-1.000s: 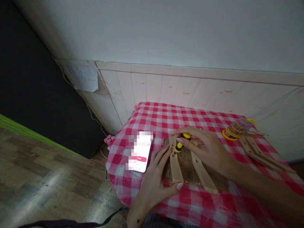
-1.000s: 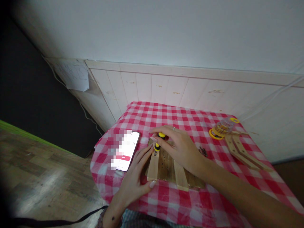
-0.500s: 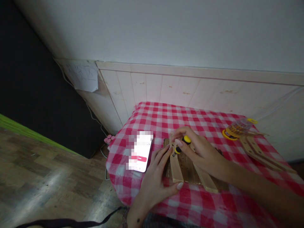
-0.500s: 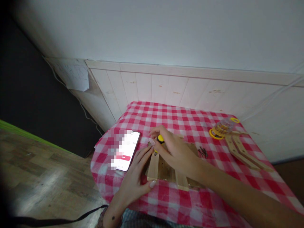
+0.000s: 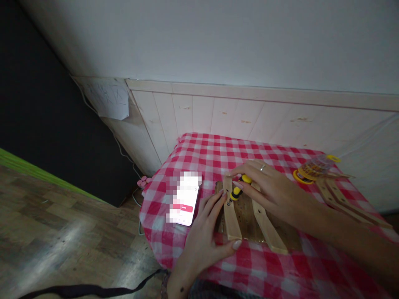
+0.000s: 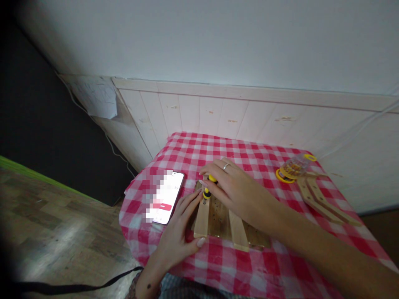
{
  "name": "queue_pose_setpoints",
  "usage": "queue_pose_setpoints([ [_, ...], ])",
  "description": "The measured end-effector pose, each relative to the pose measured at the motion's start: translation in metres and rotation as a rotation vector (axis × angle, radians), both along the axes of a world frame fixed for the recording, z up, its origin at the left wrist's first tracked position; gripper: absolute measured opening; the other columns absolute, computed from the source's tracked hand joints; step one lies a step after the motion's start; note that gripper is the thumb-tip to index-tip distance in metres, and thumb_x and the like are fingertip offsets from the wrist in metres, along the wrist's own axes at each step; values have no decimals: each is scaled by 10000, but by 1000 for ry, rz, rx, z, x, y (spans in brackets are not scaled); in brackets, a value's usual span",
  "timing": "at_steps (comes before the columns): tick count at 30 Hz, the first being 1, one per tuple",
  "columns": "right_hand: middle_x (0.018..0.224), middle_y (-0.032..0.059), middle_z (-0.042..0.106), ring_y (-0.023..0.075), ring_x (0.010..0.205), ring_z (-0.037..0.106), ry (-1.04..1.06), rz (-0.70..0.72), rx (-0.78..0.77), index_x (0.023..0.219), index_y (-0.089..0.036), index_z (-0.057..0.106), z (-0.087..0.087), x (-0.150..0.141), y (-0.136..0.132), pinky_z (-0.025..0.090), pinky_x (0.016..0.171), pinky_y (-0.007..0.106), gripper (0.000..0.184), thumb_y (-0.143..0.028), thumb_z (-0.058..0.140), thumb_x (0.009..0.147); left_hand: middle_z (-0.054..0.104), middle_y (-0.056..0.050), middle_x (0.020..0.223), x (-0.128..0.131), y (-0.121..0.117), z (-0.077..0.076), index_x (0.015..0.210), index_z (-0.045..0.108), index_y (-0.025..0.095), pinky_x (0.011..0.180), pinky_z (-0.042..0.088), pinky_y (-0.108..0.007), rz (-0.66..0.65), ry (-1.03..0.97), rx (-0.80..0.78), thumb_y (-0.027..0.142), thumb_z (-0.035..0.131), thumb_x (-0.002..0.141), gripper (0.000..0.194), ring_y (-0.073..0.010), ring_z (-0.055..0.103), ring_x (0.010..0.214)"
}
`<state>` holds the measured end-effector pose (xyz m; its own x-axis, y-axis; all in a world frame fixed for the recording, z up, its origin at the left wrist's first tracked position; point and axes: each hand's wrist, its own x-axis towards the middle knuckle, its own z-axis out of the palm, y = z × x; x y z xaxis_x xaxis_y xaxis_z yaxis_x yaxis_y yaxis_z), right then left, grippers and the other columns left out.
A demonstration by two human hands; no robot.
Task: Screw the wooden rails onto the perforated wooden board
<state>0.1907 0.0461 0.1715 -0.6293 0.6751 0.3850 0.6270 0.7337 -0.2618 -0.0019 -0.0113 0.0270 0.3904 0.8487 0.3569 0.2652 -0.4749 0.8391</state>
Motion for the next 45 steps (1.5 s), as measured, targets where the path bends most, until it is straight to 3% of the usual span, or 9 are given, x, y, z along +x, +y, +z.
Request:
queue_pose_setpoints([
  [5,1111,102,726,224,1003,697,-23,55,-118,1211,-203,591,6,9,-4,563,841,361,256,-208,437,1005,329,-77,1631,0,-1,-1,1582,283,323,1210,294,-582,8,10,-15,637,613,911,812,-341,293,1496],
  [10,1214,96,697,210,1110,670,75,88,-152,1270,-234,557,-1,6,-8,548,916,370,331,-148,381,1004,315,-78,1638,0,0,-1,1584,285,317,1220,270,-581,2,12,-14,650,601,911,814,-345,285,1498],
  [16,1053,91,661,212,931,662,283,-87,-279,1067,-229,553,-19,-13,-6,565,797,378,100,-274,494,1000,308,-78,1642,0,-1,0,1588,282,311,1226,253,-579,2,18,-24,657,594,913,820,-345,262,1508],
  [20,974,56,633,203,861,644,493,-203,-316,1046,-248,522,-34,-22,-2,566,755,371,105,-337,513,992,312,-87,1639,0,-1,-1,1585,293,301,1222,259,-587,5,22,-29,656,594,912,819,-348,266,1507],
  [24,1012,62,644,210,905,659,609,-194,-375,1109,-254,506,-40,-26,-2,574,806,395,186,-407,491,1004,319,-105,1633,1,0,1,1577,316,274,1215,270,-595,3,17,-33,654,592,911,815,-358,272,1504],
  [30,1055,81,708,213,898,698,665,-180,-525,980,-250,522,-40,-17,-5,601,775,386,201,-450,543,984,331,-110,1625,1,0,3,1576,314,270,1208,285,-596,1,10,-21,646,590,916,808,-360,281,1499],
  [35,1158,84,695,236,1104,668,538,-101,-473,1092,-255,678,-34,-8,-5,543,991,443,235,-433,617,950,324,-112,1629,1,0,0,1576,309,273,1200,306,-590,8,16,-13,637,621,902,828,-364,288,1494],
  [40,1100,87,690,225,1041,677,316,-98,-312,1331,-282,642,-23,-2,-9,577,927,437,367,-364,559,984,340,-112,1621,1,0,-1,1575,315,269,1202,299,-589,16,23,-9,645,625,897,835,-367,292,1490],
  [45,1257,112,711,261,1117,689,218,-78,-133,1428,-289,545,-20,5,-12,590,924,464,442,-265,521,987,337,-108,1621,1,0,1,1573,319,271,1213,285,-577,4,3,-18,644,616,903,822,-353,298,1491],
])
